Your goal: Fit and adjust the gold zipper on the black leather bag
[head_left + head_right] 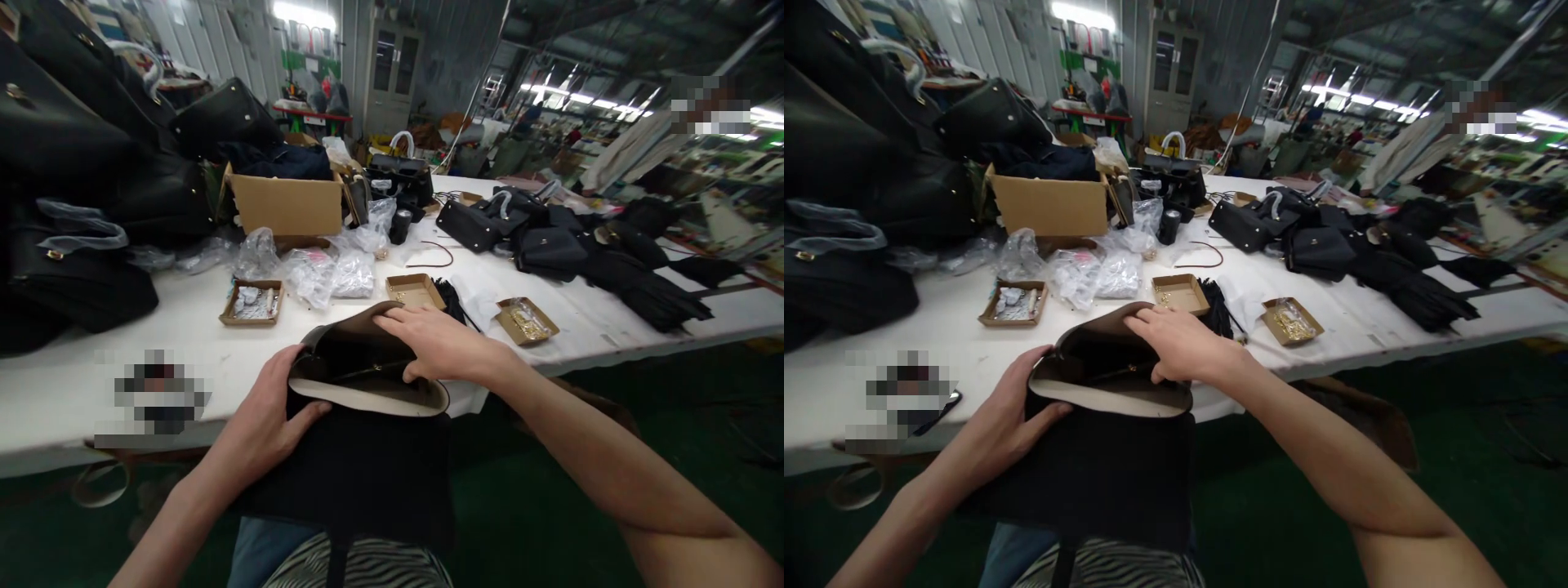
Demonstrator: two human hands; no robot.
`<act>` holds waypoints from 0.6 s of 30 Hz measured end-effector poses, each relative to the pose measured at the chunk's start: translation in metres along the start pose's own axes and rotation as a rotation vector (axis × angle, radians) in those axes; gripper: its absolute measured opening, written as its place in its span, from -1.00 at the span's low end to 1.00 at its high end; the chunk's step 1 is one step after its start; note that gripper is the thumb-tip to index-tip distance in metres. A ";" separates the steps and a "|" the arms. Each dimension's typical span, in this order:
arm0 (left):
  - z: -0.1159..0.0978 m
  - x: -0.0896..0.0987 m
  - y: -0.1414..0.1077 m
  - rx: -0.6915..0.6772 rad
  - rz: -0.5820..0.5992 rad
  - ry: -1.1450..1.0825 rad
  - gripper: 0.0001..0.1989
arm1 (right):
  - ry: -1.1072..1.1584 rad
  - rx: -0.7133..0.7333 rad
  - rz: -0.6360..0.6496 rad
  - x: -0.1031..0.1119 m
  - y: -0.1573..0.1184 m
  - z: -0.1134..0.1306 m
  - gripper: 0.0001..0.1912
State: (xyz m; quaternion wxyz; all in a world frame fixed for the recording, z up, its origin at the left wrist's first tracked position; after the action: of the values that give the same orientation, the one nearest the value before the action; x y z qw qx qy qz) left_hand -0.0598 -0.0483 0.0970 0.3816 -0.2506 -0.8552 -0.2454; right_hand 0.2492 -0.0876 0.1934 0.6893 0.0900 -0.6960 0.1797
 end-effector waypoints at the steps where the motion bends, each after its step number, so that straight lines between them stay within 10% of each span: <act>1: -0.003 -0.003 -0.002 -0.006 -0.050 0.019 -0.21 | -0.059 -0.011 0.002 -0.001 0.006 0.004 -0.01; 6: -0.024 -0.010 -0.001 -0.045 -0.211 0.097 -0.19 | -0.296 -0.123 0.179 -0.017 0.040 0.029 -0.70; 13: -0.040 -0.009 0.003 -0.071 -0.241 0.094 -0.46 | -0.019 -0.076 0.388 -0.061 0.087 0.035 -0.69; 18: -0.019 0.004 0.010 0.000 -0.142 0.006 -0.60 | 0.078 -0.013 0.323 -0.049 0.084 0.023 -0.66</act>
State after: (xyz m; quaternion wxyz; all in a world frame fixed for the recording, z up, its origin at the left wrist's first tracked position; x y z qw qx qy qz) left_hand -0.0460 -0.0512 0.1135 0.3655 -0.1885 -0.8698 -0.2726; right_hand 0.1982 -0.0252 0.1349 0.6785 -0.0343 -0.6754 0.2869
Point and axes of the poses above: each hand's wrist, its own y-axis towards the middle knuckle, its own x-axis out of the back of the hand, z = x × y, the point moved 2 cm from there along y, towards the middle knuckle, and after that the axes turned 2 degrees about y, right-handed, at the moved point
